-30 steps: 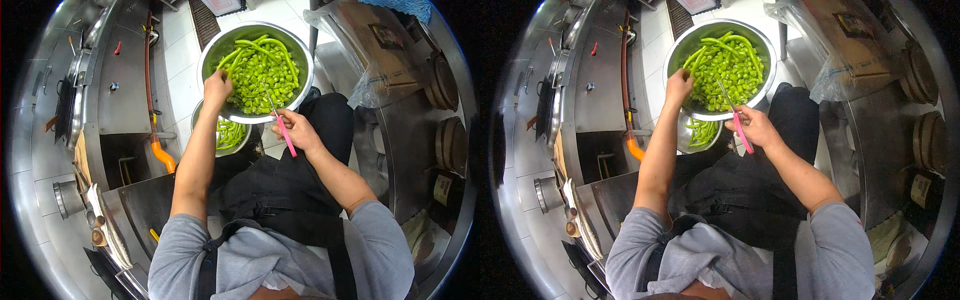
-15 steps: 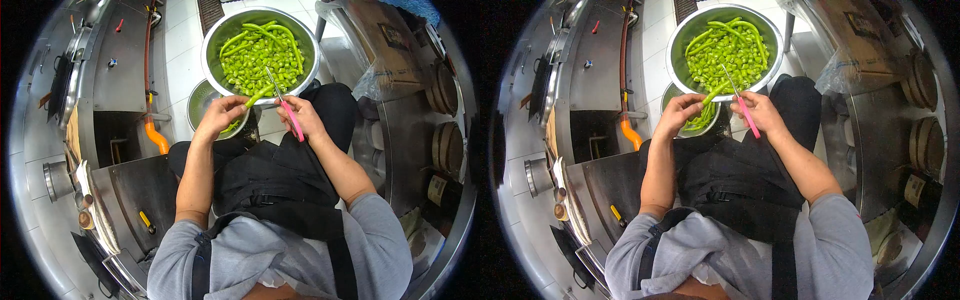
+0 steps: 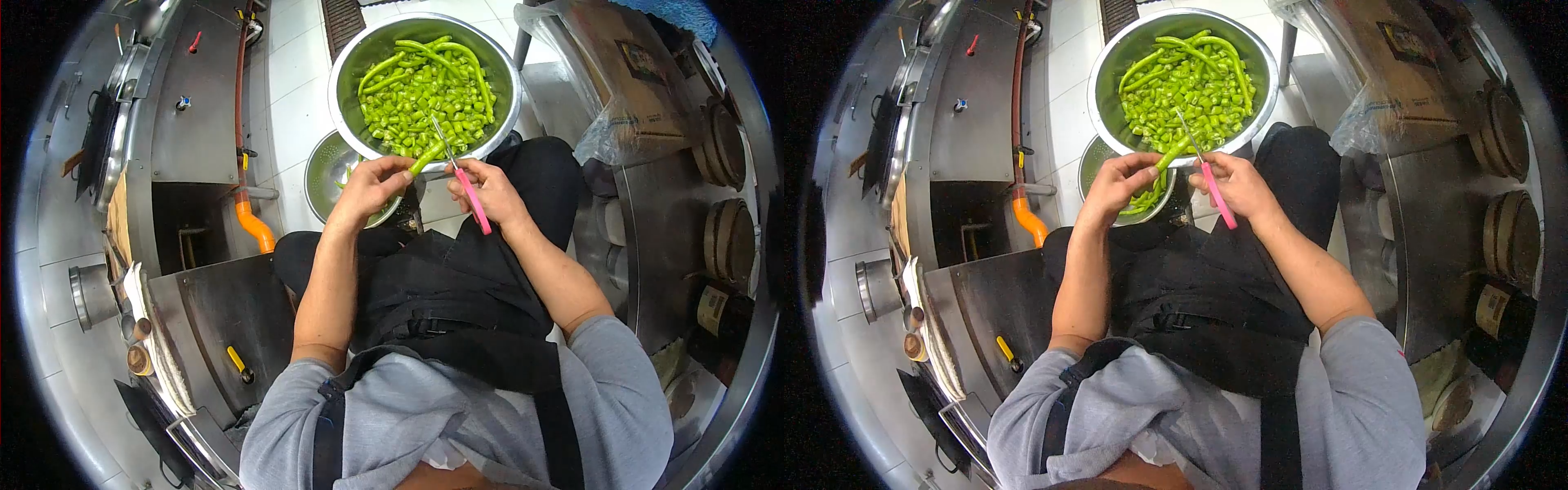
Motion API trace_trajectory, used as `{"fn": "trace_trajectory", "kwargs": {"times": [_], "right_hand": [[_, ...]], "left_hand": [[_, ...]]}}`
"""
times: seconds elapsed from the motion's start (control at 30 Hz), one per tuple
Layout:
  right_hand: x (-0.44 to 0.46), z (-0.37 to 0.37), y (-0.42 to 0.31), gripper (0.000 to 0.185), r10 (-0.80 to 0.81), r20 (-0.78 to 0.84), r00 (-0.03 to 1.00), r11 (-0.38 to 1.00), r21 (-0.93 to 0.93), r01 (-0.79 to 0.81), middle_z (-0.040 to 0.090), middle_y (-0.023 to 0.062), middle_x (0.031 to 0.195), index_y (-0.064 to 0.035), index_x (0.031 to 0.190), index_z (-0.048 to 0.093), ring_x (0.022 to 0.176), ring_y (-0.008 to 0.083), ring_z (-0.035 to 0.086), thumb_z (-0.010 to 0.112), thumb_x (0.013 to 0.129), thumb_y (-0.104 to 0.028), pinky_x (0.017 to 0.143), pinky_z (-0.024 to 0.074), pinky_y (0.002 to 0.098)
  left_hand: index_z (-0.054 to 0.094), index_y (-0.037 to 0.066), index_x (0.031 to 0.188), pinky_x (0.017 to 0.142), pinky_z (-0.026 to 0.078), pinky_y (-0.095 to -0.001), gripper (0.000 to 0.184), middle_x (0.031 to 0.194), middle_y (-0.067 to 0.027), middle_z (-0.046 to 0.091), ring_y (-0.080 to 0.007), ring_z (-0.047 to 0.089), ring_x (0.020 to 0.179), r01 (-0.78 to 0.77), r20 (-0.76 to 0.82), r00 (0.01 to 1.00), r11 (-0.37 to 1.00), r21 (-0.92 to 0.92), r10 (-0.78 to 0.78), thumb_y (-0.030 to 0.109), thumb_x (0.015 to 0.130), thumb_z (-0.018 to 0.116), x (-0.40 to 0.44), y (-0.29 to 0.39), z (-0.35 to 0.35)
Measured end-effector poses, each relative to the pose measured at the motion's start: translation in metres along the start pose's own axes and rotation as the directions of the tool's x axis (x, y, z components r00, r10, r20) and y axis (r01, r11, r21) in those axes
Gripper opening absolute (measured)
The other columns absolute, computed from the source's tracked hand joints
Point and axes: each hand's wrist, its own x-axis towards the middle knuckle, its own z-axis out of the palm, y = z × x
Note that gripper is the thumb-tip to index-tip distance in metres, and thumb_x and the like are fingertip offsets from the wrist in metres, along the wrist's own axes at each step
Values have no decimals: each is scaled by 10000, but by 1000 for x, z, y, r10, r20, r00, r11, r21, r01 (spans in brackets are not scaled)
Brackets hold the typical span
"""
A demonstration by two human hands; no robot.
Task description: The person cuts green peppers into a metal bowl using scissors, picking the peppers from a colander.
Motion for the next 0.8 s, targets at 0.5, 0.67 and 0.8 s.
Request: {"fn": "trace_trajectory", "kwargs": {"times": [0.5, 0.67, 0.8], "right_hand": [[3, 2, 10, 452, -46, 27, 999, 996, -76, 48, 663, 70, 807, 20, 1131, 598, 581, 85, 576, 759, 787, -225, 509, 468, 241], [-4, -1, -6, 379, 82, 19, 996, 995, -59, -81, 649, 58, 770, 17, 1084, 615, 545, 75, 546, 738, 807, -210, 465, 441, 241], [-2, 1, -6, 377, 78, 13, 997, 996, -35, -77, 643, 58, 753, 24, 1091, 605, 530, 79, 534, 726, 819, -208, 444, 436, 239]], "left_hand": [[625, -39, 1102, 664, 446, -247, 307, 855, -37, 634, -111, 564, 728, -23, -38, 999, 999, -42, 22, 151, 863, 645, 10, -2, 13], [627, -3, 1110, 604, 418, -235, 292, 832, -27, 631, -93, 551, 691, 19, -83, 996, 996, -83, -26, 167, 873, 645, 11, 2, 10], [592, 20, 1112, 558, 396, -218, 278, 794, -24, 622, -83, 553, 661, -41, -148, 989, 984, -175, 15, 167, 880, 634, 18, -7, 4]]}}
